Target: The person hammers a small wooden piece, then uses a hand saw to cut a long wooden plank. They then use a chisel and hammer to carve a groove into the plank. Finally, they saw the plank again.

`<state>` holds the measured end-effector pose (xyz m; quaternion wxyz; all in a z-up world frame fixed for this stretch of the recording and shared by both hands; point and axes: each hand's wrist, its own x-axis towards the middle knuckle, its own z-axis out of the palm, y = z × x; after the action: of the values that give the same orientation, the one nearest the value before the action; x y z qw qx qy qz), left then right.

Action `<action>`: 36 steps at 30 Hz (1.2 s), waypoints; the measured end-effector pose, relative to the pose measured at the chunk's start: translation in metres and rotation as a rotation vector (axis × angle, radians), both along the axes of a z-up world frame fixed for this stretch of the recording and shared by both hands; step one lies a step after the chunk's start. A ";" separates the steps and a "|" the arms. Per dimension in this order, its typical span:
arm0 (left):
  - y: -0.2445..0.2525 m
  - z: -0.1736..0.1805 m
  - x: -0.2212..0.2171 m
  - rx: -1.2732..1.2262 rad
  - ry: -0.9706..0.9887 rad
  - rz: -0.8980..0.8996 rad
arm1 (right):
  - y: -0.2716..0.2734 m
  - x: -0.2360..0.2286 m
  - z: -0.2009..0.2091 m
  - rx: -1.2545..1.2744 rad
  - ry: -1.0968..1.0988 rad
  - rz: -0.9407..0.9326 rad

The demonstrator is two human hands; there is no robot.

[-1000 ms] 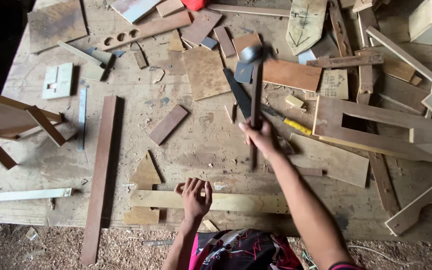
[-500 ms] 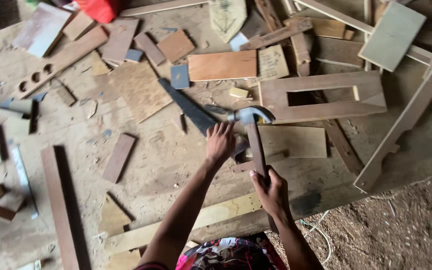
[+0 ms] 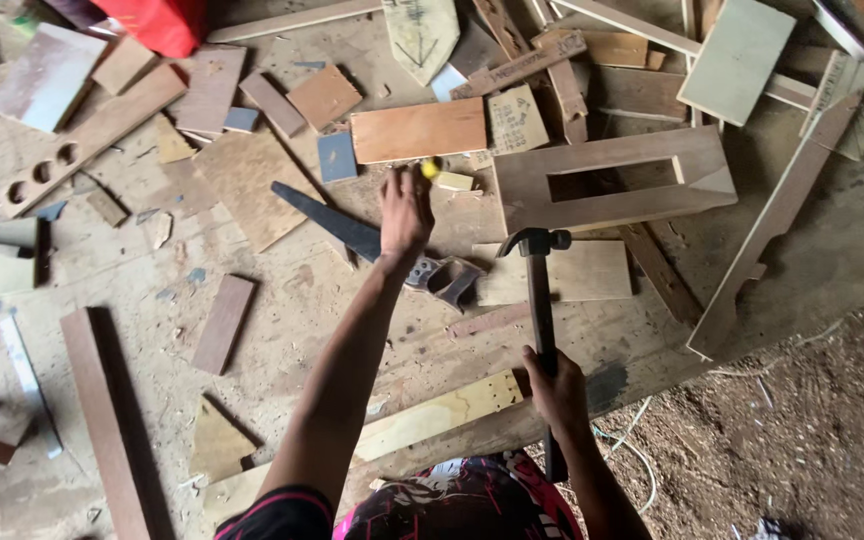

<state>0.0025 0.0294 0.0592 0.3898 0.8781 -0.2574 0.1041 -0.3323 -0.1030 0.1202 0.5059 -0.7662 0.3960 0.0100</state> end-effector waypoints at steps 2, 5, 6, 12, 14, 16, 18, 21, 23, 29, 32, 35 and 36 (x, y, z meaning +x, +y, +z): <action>0.024 0.041 -0.017 -0.275 0.050 0.076 | 0.008 -0.011 0.006 -0.074 0.028 0.041; 0.058 0.077 -0.062 -0.386 -0.027 0.199 | 0.015 -0.002 0.011 -0.033 0.093 0.058; 0.069 0.079 -0.086 -0.442 -0.070 0.203 | 0.019 0.002 0.012 -0.040 0.048 0.071; 0.109 0.060 -0.215 -1.175 0.388 0.324 | 0.031 0.010 0.010 0.164 -0.042 0.182; 0.114 0.067 -0.237 -1.173 0.454 0.313 | 0.023 0.010 0.008 0.174 -0.017 0.195; 0.116 0.080 -0.250 -1.264 0.448 0.138 | 0.011 0.009 0.008 0.054 0.030 0.230; 0.113 0.088 -0.263 -1.134 0.513 0.143 | 0.001 -0.004 0.007 0.090 0.016 0.224; 0.096 0.082 -0.278 -0.997 0.570 0.181 | -0.010 -0.029 -0.005 -0.059 -0.295 0.359; 0.079 0.072 -0.293 -0.924 0.607 0.200 | -0.016 -0.049 -0.013 -0.085 -0.311 0.383; 0.061 0.065 -0.321 -0.942 0.582 0.276 | -0.020 -0.101 -0.010 0.068 0.128 0.256; 0.059 0.075 -0.330 -1.034 0.534 0.293 | -0.028 -0.125 0.002 0.063 0.120 0.263; 0.056 0.082 -0.327 -1.035 0.495 0.244 | -0.039 -0.133 0.005 0.007 0.046 0.307; 0.054 0.082 -0.331 -1.006 0.486 0.231 | -0.043 -0.141 0.005 0.022 0.001 0.322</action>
<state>-0.3287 0.0836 0.1416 0.7940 0.6055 0.0186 0.0510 -0.4733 -0.1461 0.1251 0.5059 -0.8142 0.2681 0.0959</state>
